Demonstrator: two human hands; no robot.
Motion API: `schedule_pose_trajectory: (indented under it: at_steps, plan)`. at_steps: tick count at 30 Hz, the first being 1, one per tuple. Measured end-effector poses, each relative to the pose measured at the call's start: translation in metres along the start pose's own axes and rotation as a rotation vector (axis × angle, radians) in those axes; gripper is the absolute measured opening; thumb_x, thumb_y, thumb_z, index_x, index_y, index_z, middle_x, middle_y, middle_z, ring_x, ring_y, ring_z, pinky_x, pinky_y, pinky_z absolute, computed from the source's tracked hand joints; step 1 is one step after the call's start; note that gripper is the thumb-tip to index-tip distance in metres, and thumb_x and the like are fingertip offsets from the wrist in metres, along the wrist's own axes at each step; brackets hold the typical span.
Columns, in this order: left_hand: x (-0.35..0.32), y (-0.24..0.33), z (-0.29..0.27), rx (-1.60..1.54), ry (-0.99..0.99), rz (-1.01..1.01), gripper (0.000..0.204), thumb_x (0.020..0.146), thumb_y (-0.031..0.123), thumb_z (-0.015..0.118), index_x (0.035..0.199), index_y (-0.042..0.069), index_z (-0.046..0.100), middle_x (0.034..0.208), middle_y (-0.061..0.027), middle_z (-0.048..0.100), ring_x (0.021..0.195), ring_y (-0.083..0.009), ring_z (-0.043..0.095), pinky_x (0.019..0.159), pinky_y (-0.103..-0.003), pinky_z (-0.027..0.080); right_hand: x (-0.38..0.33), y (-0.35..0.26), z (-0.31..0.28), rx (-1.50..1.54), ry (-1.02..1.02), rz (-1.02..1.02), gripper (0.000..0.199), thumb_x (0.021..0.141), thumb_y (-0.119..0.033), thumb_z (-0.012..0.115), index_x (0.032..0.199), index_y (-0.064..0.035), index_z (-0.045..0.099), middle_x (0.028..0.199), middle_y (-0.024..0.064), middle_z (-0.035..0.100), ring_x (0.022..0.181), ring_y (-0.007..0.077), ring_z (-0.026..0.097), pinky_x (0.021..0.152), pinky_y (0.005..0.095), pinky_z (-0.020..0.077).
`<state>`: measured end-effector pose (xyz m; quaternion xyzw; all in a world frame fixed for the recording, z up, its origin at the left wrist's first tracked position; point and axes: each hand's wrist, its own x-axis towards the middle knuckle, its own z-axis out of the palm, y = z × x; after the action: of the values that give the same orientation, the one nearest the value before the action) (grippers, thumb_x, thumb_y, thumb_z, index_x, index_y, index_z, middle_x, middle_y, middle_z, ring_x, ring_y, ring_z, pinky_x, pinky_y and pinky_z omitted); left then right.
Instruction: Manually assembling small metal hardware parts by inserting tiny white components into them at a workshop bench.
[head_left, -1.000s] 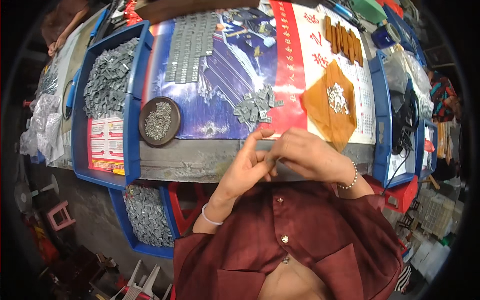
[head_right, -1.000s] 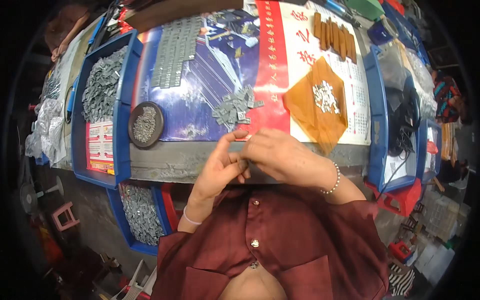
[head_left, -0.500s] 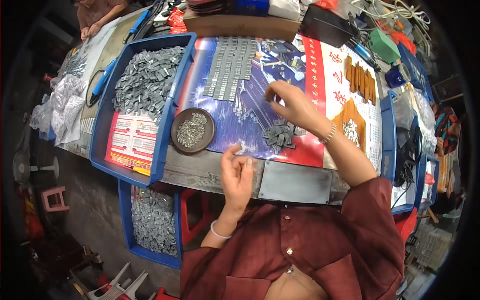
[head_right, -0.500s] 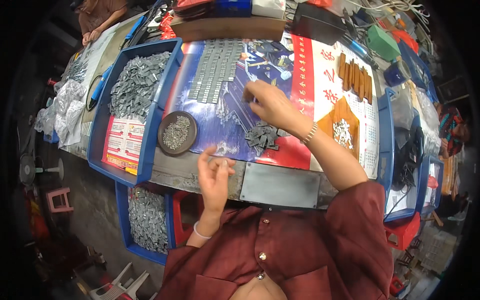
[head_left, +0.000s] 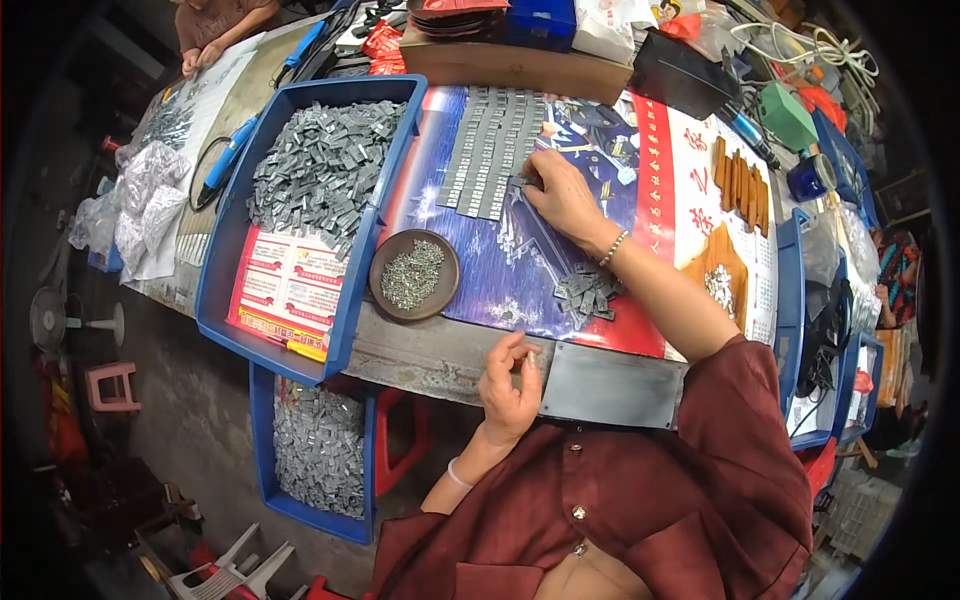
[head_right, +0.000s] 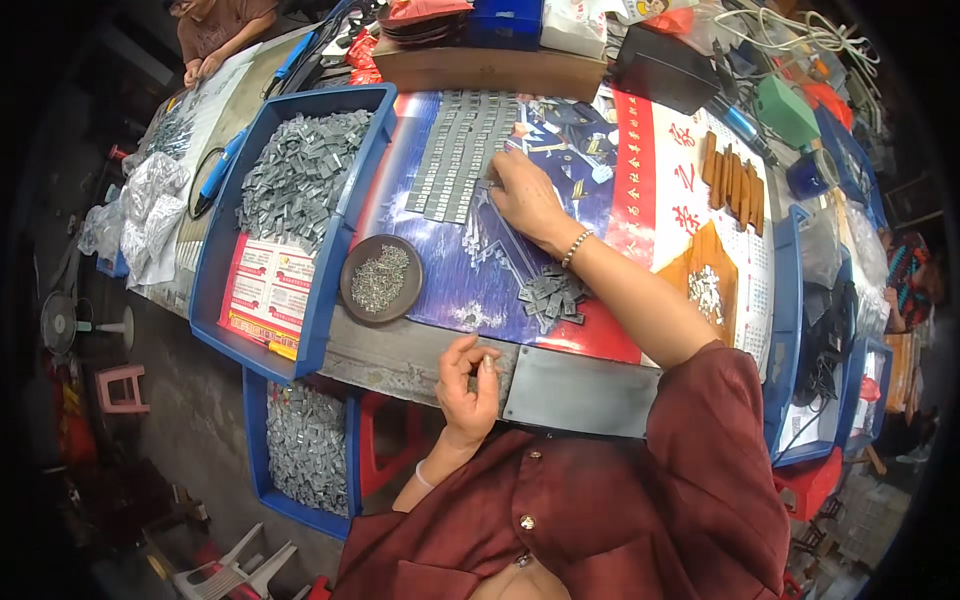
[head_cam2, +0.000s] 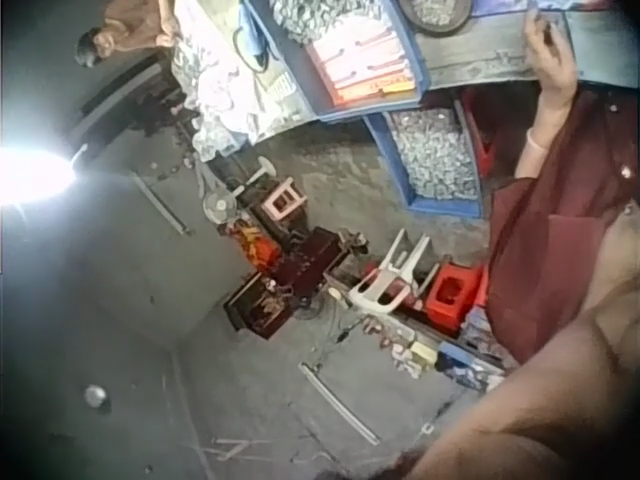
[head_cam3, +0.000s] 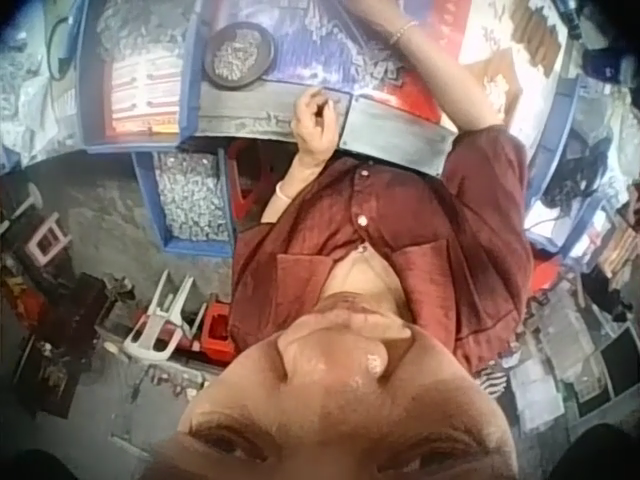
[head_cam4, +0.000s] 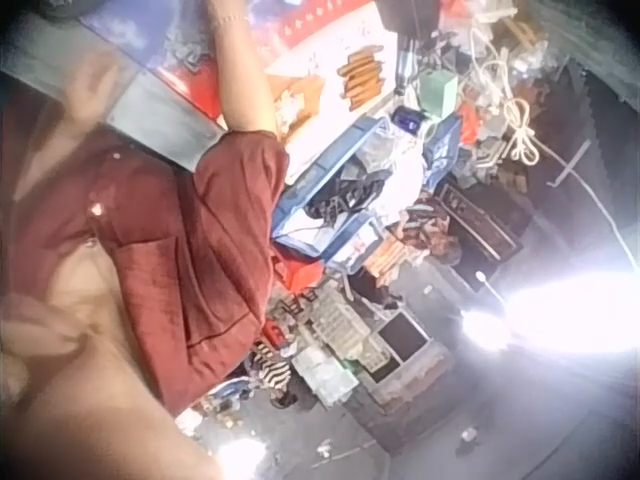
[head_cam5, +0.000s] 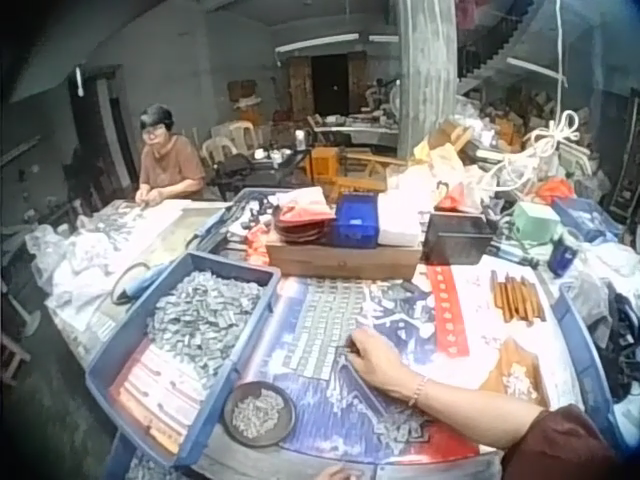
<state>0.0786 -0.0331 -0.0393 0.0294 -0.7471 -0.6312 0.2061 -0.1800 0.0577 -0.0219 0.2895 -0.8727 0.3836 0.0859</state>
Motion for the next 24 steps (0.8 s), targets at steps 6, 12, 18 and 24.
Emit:
schedule_pose_trajectory:
  at_steps: [6, 12, 18, 24]
  plan:
    - [0.001, 0.000, -0.001, 0.007, 0.024, 0.010, 0.034, 0.087, -0.004, 0.054, 0.120, -0.003, 0.045, 0.088, -0.0137, 0.065, 0.073, -0.0169, 0.064, 0.065, -0.027, 0.050, 0.004, -0.010, 0.000, -0.038, 0.033, 0.007, 0.016, 0.076, -0.002, 0.061, 0.087, 0.0006, 0.052, 0.085, 0.0158, 0.053, 0.079, 0.0320, 0.056, 0.070, 0.0382, 0.0459]
    - [0.002, 0.040, -0.005, -0.090, -0.057, 0.033, 0.031, 0.081, -0.007, 0.059, 0.111, -0.001, 0.054, 0.084, -0.0119, 0.067, 0.069, -0.0178, 0.064, 0.062, -0.030, 0.052, -0.056, -0.093, -0.042, 0.411, -0.331, 0.149, 0.016, 0.082, -0.006, 0.062, 0.096, -0.0012, 0.056, 0.088, 0.0099, 0.059, 0.081, 0.0181, 0.059, 0.072, 0.0304, 0.0486]
    - [0.028, 0.145, 0.036, -0.637, -0.715, 0.650, 0.022, 0.083, 0.013, 0.056, 0.101, 0.002, 0.060, 0.079, -0.0063, 0.054, 0.069, -0.0245, 0.054, 0.061, -0.034, 0.044, -0.151, -0.156, -0.028, 1.022, -0.898, 0.294, 0.014, 0.090, -0.014, 0.059, 0.097, -0.0015, 0.058, 0.091, 0.0057, 0.062, 0.087, 0.0120, 0.055, 0.078, 0.0293, 0.0466]
    - [-0.001, 0.199, 0.077, -0.743, -0.805, 0.780, 0.016, 0.077, 0.014, 0.058, 0.087, 0.001, 0.055, 0.066, -0.0041, 0.044, 0.059, -0.0192, 0.049, 0.050, -0.033, 0.036, -0.181, -0.173, 0.041, 1.053, -0.958, 0.324, 0.036, 0.090, -0.034, 0.054, 0.093, 0.0010, 0.058, 0.092, 0.0100, 0.063, 0.086, 0.0188, 0.058, 0.078, 0.0350, 0.0463]
